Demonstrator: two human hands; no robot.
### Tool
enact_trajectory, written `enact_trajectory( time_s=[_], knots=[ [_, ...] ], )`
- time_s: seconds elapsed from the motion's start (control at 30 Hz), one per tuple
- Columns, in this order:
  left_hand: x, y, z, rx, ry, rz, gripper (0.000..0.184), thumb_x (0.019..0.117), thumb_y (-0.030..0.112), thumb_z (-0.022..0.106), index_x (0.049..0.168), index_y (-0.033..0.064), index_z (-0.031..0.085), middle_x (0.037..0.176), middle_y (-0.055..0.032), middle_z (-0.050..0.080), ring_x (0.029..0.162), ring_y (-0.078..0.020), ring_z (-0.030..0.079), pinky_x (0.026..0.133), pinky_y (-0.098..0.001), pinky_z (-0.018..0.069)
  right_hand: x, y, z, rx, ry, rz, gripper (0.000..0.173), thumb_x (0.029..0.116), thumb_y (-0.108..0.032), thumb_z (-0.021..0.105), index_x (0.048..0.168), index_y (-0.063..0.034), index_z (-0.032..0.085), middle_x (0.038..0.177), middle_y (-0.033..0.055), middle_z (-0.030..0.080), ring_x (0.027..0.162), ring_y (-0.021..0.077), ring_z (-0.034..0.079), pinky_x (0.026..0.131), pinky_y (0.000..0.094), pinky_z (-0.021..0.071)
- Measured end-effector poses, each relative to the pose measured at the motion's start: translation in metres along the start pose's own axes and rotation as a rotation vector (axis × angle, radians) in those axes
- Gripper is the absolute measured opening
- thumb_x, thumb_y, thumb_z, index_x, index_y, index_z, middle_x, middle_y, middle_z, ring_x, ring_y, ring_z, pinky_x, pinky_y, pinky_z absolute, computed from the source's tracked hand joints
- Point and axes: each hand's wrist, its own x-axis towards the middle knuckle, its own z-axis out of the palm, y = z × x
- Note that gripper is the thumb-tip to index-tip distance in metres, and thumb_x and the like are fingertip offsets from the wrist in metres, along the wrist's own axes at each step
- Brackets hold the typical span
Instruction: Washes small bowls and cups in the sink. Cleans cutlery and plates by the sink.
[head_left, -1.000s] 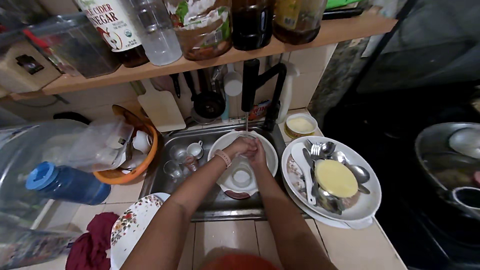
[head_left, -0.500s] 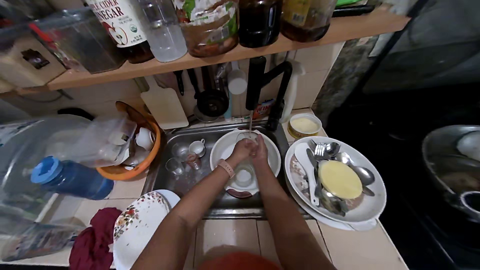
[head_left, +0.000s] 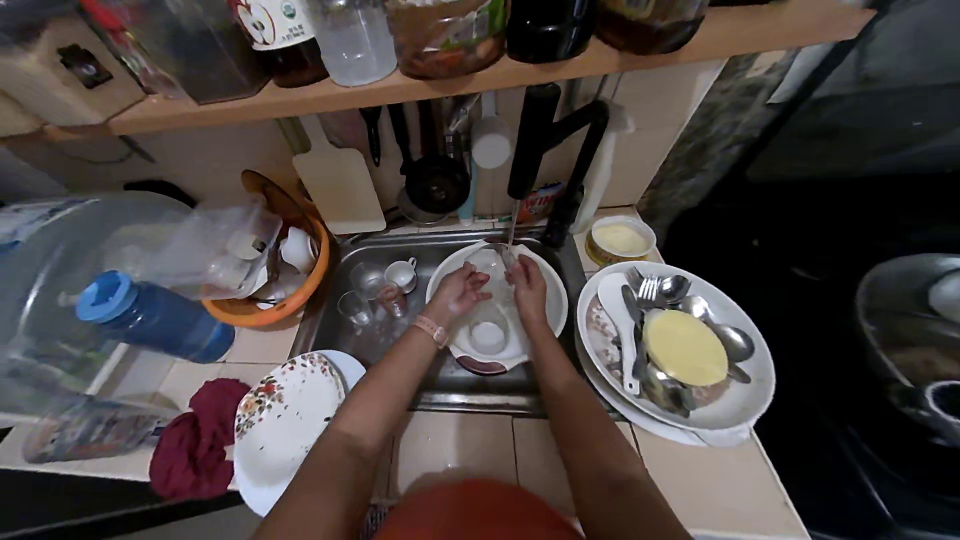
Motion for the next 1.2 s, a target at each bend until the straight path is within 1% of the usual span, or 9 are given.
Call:
enact_trajectory(
  time_s=[0.13,0.23,0.37,0.53,0.77,0.87,1.0,1.1,1.2],
  knots=[
    [-0.044,0.04,-0.028,0.747,-0.158,0.162,0.032,0.113,0.026,0.035,0.13,0.0048,0.051,0.109,-0.0065,0.06,0.093,-0.0123,0.056,0.085,-0.034,0.0487,-0.007,-0.004,-0.007,-0.152,-0.197,0.106,0.042,0.1105,-0.014,0.044,0.146,0.0083,0.044,0.133,0.0316,0.059,0.118,0.0388,0.063,0.103,0.0499,0.0496],
    [-0.071,0.067,-0.039,1.168,-0.186,0.234,0.031,0.1126,0.021,0.039,0.118,-0.0016,0.059,0.104,-0.0135,0.062,0.086,-0.018,0.055,0.077,-0.0366,0.0472,-0.011,-0.018,-0.011,-0.637,-0.586,0.178,0.036,0.1056,-0.01,0.054,0.135,0.0099,0.057,0.13,0.0309,0.062,0.124,0.042,0.059,0.109,0.0545,0.0432],
    [-0.084,0.08,-0.064,1.416,-0.124,0.141,0.031,0.111,0.014,0.043,0.119,-0.0079,0.063,0.108,-0.0236,0.068,0.102,-0.0333,0.065,0.097,-0.0514,0.0488,-0.027,-0.022,0.0,-1.07,-0.951,0.238,0.044,0.0995,-0.013,0.065,0.14,0.0041,0.057,0.144,0.0308,0.053,0.139,0.0471,0.046,0.113,0.0646,0.0348],
    [-0.08,0.072,-0.101,1.401,-0.068,-0.105,0.034,0.1113,0.013,0.041,0.126,-0.0116,0.059,0.118,-0.0253,0.064,0.106,-0.0282,0.062,0.1,-0.0423,0.0476,-0.036,-0.008,0.012,-1.246,-0.918,0.338,0.035,0.0981,-0.009,0.062,0.127,0.0095,0.062,0.141,0.0307,0.055,0.135,0.0467,0.05,0.107,0.0651,0.0408],
    [-0.064,0.031,-0.141,1.652,-0.029,-0.339,0.036,0.1076,0.017,0.049,0.132,-0.0079,0.059,0.134,-0.0301,0.059,0.129,-0.0434,0.056,0.11,-0.0592,0.0398,-0.009,0.005,0.011,-0.82,-0.841,0.314,0.042,0.1104,-0.023,0.046,0.13,0.0118,0.058,0.136,0.031,0.057,0.13,0.0399,0.054,0.112,0.0542,0.0378],
    [-0.064,0.024,-0.15,1.725,-0.003,-0.35,0.038,0.1062,0.019,0.052,0.133,-0.0075,0.059,0.139,-0.0312,0.056,0.133,-0.0459,0.052,0.111,-0.0621,0.0375,-0.006,0.006,0.018,-0.561,-0.691,0.52,0.038,0.1122,-0.024,0.042,0.125,0.008,0.057,0.106,0.0148,0.059,0.088,0.0162,0.052,0.083,0.0325,0.0429],
    [-0.07,0.023,-0.148,1.807,0.065,-0.372,0.042,0.1044,0.023,0.055,0.13,-0.01,0.059,0.137,-0.032,0.057,0.131,-0.0477,0.053,0.107,-0.0649,0.0406,0.005,0.021,0.024,-0.455,-0.605,0.647,0.033,0.1113,-0.027,0.044,0.119,0.0007,0.06,0.088,0.0024,0.054,0.069,0.0069,0.044,0.064,0.0247,0.0384],
    [-0.072,0.024,-0.15,1.873,0.044,-0.388,0.045,0.1023,0.024,0.059,0.131,-0.0116,0.058,0.138,-0.0327,0.056,0.131,-0.0489,0.052,0.107,-0.0652,0.0402,0.017,0.02,0.033,-0.508,-0.591,0.63,0.036,0.1118,-0.026,0.043,0.124,0.0041,0.059,0.098,0.0087,0.057,0.077,0.0116,0.048,0.072,0.0282,0.0413],
    [-0.07,0.025,-0.155,1.915,-0.011,-0.464,0.045,0.1005,0.025,0.061,0.128,-0.0116,0.06,0.137,-0.0324,0.057,0.131,-0.048,0.053,0.107,-0.065,0.0405,0.031,0.018,0.038,-0.654,-0.569,0.505,0.044,0.1119,-0.026,0.044,0.134,0.0095,0.056,0.132,0.0262,0.06,0.119,0.0307,0.058,0.105,0.0442,0.0426]
  ],
)
